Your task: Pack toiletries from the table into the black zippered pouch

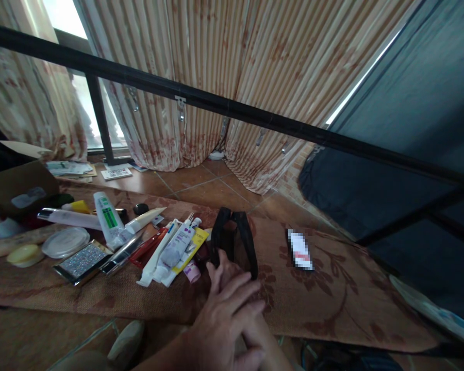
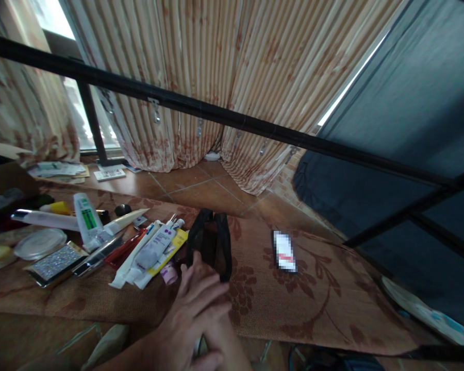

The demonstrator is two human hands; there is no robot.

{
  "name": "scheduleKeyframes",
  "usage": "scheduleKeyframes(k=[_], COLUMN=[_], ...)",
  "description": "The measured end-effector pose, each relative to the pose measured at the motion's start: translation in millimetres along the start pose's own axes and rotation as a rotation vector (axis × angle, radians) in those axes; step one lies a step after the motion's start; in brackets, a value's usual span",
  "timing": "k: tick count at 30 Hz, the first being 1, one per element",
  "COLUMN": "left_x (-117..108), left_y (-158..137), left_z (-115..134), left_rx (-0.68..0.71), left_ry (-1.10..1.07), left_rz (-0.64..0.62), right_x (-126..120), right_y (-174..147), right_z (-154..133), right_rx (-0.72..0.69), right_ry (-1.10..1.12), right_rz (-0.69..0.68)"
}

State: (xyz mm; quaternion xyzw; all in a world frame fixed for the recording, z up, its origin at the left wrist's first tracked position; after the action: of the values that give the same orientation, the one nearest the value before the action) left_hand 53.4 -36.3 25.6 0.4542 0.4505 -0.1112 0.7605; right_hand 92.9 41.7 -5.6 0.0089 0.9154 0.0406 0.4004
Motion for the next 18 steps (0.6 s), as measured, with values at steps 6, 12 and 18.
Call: scheduleKeyframes(k=[6, 12, 18], left_x=[16.3, 22.0, 36.4], left_y=[-4.4, 12.7, 16.6], left_z=[27.1, 5.4, -1.5], left_rx=[0.164, 0.032, 0.007], left_ry=[0.076, 0.054, -0.008], left_rz=[-0.015, -0.158, -0.137], right_x=[3.6, 8.6, 4.2], right_y=[5.8, -9.7, -46.3], right_z=[3.5, 3.6, 4.7], right_rx=[-0.055, -0.163, -0.191], right_ry=[-0.19, -0.343, -0.474], right_rz=[-0.117, 0.105, 0.443])
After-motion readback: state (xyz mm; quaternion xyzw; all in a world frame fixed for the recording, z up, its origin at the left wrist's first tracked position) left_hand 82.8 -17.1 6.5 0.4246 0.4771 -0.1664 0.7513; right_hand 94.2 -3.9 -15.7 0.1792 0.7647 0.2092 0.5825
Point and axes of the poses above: each hand's wrist, its own y-axis towards the middle knuckle, its own x-axis out of the palm, z = x × y, the point moved 6 cm from there along y, towards the middle knuckle, and after that the axes turned 14 degrees about y, right-handed, at the moved point
